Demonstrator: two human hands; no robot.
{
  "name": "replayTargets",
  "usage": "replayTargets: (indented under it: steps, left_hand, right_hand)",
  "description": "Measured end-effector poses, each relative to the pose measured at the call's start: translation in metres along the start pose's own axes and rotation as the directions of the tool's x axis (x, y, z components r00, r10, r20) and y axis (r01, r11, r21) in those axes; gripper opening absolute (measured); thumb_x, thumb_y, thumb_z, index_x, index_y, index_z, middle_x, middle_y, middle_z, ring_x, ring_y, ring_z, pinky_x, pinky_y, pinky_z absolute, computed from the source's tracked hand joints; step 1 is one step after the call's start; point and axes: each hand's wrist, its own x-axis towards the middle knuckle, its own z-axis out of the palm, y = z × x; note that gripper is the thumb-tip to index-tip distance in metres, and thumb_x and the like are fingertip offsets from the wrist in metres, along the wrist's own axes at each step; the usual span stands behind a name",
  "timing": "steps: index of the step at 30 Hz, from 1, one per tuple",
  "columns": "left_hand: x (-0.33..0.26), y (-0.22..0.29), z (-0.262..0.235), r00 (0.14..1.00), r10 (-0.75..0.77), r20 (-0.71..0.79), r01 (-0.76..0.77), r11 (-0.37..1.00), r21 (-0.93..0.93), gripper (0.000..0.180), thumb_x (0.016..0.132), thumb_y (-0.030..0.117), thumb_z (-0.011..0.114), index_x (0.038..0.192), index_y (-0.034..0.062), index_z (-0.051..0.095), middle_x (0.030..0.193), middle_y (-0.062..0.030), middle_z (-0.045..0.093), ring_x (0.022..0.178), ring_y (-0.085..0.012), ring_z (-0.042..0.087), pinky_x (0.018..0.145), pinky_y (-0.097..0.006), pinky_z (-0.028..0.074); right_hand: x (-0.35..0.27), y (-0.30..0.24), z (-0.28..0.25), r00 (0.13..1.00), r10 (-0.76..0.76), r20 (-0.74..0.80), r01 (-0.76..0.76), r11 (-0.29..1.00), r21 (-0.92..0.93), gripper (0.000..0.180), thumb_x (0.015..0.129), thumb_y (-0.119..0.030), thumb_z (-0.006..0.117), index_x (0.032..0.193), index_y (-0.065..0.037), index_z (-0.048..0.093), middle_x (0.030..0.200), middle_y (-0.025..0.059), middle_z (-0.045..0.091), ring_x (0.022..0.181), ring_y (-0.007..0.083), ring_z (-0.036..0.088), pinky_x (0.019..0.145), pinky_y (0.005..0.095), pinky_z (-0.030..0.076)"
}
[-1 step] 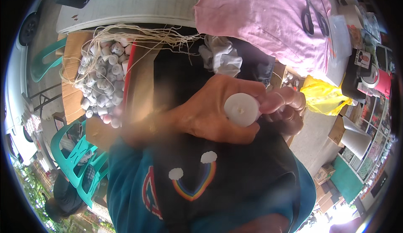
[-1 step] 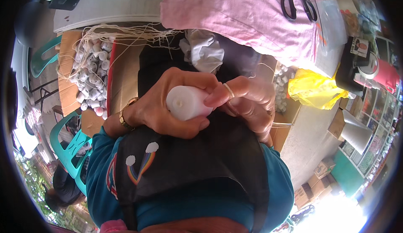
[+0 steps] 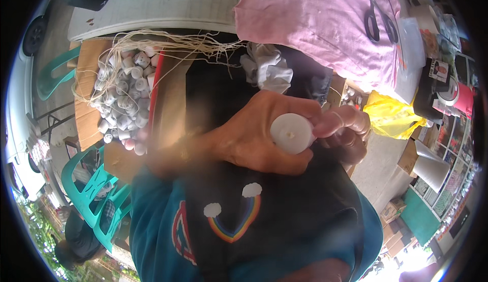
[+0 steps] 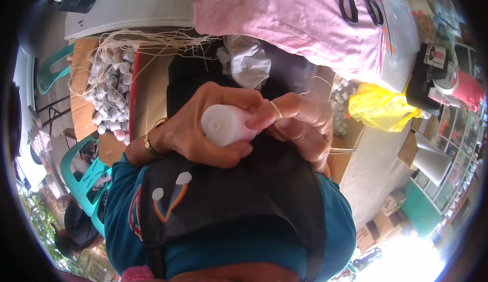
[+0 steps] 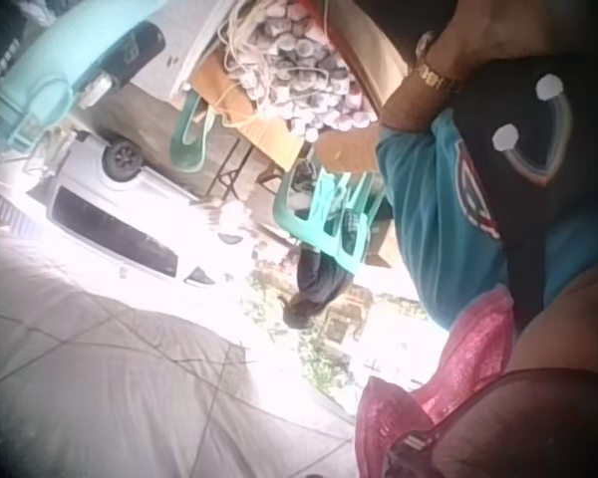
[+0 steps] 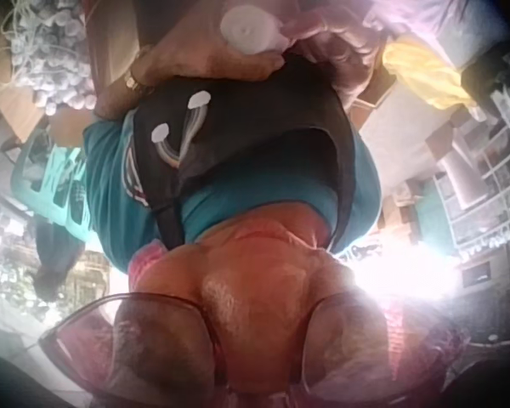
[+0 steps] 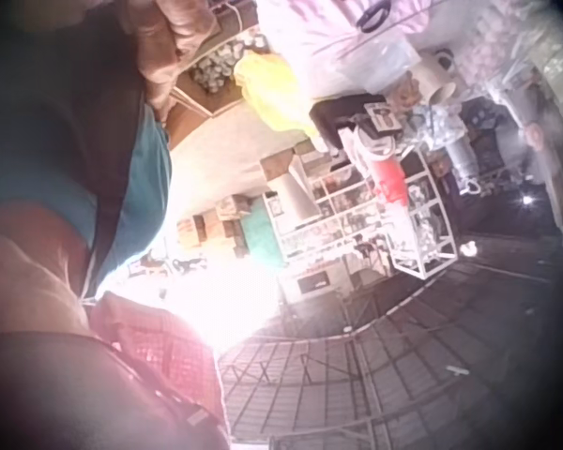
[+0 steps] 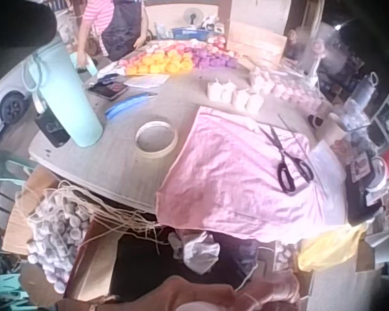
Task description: The person inserts a wick into small cylindrical candles, trims the excess wick with scissors, and places the finished candles on the table. The process is repeated for multiple candles.
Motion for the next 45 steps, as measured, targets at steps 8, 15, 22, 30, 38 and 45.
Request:
replayTargets:
  steps: [8,15,22,30,38,45]
  left_hand:
    - [0.002,-0.003,-0.005,1.0,0.03,0.005,-0.03,1.0,0.003,0.021,0.065,0.004,0.068,0.085,0.0005,0.06,0.074,-0.0023,0.057,0.069,-0.0084,0.053,0.064,-0.024,0.043]
    - [0.006,-0.006,-0.012,0.997,0.079,-0.007,-0.079,0.997,-0.007,0.028,0.065,0.007,0.073,0.089,0.0001,0.061,0.076,-0.0039,0.059,0.07,-0.0106,0.055,0.067,-0.025,0.044]
    - [0.026,0.037,-0.039,0.743,0.654,-0.14,-0.364,0.572,0.735,0.033,0.067,0.012,0.069,0.098,0.0024,0.062,0.093,-0.0086,0.061,0.093,-0.0189,0.055,0.086,-0.033,0.042]
    - [0.068,0.023,-0.059,0.714,0.563,-0.417,-0.31,0.788,0.532,0.051,0.074,0.004,0.077,0.121,0.0085,0.058,0.098,0.0003,0.053,0.085,-0.0082,0.053,0.076,-0.023,0.045]
    - [0.097,0.021,-0.054,0.669,0.684,-0.292,-0.431,0.677,0.597,0.022,0.076,0.003,0.076,0.088,0.0042,0.058,0.086,0.002,0.059,0.08,-0.0047,0.055,0.069,-0.022,0.046]
    - [0.104,0.024,-0.047,0.716,0.571,-0.402,-0.367,0.797,0.479,0.02,0.076,0.003,0.076,0.084,0.0039,0.058,0.076,0.0032,0.059,0.069,-0.0037,0.054,0.059,-0.021,0.047]
  right_hand:
    - [0.009,-0.003,-0.003,0.999,-0.004,0.052,0.005,0.999,-0.034,0.02,0.093,-0.007,0.052,0.085,0.0,0.068,0.069,0.005,0.063,0.057,0.006,0.049,0.055,0.0203,0.034]
    - [0.023,0.003,-0.009,0.992,-0.032,0.125,0.022,0.997,0.079,0.027,0.092,-0.021,0.053,0.093,0.002,0.068,0.067,0.0075,0.06,0.055,0.0086,0.044,0.053,0.0233,0.034]
    - [0.054,-0.045,-0.063,0.827,-0.563,-0.002,0.294,0.435,-0.851,0.043,0.088,-0.044,0.06,0.092,-0.001,0.07,0.099,0.0126,0.063,0.092,0.0233,0.061,0.083,0.0351,0.046]
    - [0.136,-0.089,-0.109,0.896,-0.441,-0.05,-0.285,-0.488,-0.825,0.035,0.083,-0.028,0.065,0.113,-0.01,0.064,0.118,0.0073,0.063,0.113,0.0309,0.054,0.095,0.0465,0.041]
    - [0.139,-0.094,-0.098,0.88,-0.473,-0.038,-0.183,-0.265,-0.947,0.028,0.081,-0.021,0.065,0.105,-0.007,0.064,0.093,0.0124,0.067,0.09,0.0307,0.064,0.077,0.0407,0.049]
    - [0.112,-0.084,-0.064,0.776,-0.499,-0.386,0.031,0.642,-0.766,0.015,0.09,-0.016,0.06,0.095,-0.001,0.061,0.066,0.0078,0.062,0.052,0.0093,0.053,0.047,0.025,0.04]
